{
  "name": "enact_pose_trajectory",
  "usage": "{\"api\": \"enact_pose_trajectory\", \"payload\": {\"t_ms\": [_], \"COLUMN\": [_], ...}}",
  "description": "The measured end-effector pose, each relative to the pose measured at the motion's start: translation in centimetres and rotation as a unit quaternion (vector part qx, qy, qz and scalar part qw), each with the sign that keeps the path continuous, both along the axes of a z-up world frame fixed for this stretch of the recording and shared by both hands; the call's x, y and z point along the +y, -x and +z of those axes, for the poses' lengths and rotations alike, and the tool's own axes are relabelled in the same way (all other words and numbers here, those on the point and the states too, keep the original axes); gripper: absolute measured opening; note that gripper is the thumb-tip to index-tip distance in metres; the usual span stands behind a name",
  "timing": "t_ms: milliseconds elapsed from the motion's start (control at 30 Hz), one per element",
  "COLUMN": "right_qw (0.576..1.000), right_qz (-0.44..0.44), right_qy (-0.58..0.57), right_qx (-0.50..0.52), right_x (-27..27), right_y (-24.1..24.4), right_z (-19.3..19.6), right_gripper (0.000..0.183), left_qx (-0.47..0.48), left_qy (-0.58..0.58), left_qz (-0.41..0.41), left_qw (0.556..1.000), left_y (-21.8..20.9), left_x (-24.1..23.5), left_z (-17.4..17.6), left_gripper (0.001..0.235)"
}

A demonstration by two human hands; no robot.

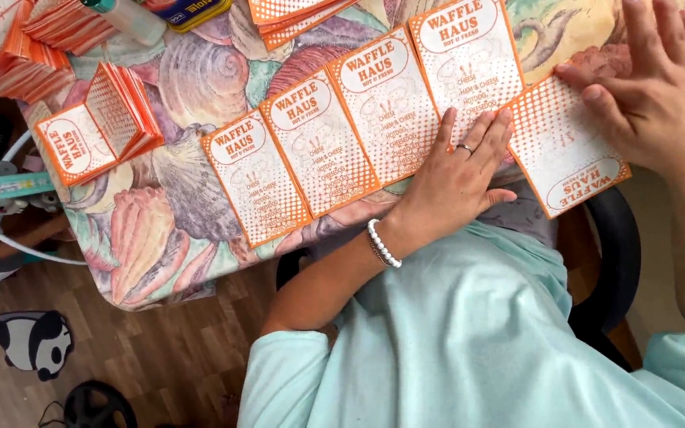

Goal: Applying glue to the edges of fanned-out paper bags and stacking them for assembly.

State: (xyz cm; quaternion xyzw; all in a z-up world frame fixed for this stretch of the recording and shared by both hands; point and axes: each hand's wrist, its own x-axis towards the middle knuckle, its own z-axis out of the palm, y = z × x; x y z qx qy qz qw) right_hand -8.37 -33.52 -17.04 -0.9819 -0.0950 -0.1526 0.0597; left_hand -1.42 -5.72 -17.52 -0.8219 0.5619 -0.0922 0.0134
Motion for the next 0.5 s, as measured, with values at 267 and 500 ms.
{"api": "enact_pose_trajectory", "payload": {"t_ms": [267, 500], "right_qw": [1.0, 0.996], "right_qz": [-0.014, -0.009], "right_qy": [-0.006, -0.035], "right_qx": [0.019, 0.082], "right_x": [1.2, 2.0], "right_y": [0.3, -0.6], "right_z": [0.1, 0.0], "right_gripper": [0.065, 0.051], "left_qx": [-0.002, 0.0], "left_qy": [-0.028, -0.028], "left_qz": [-0.003, -0.004], "left_qw": [1.0, 1.0], "left_y": [-0.1, -0.2], "left_x": [0.3, 0.4], "left_z": [0.9, 1.0], "left_gripper": [0.091, 0.093]}}
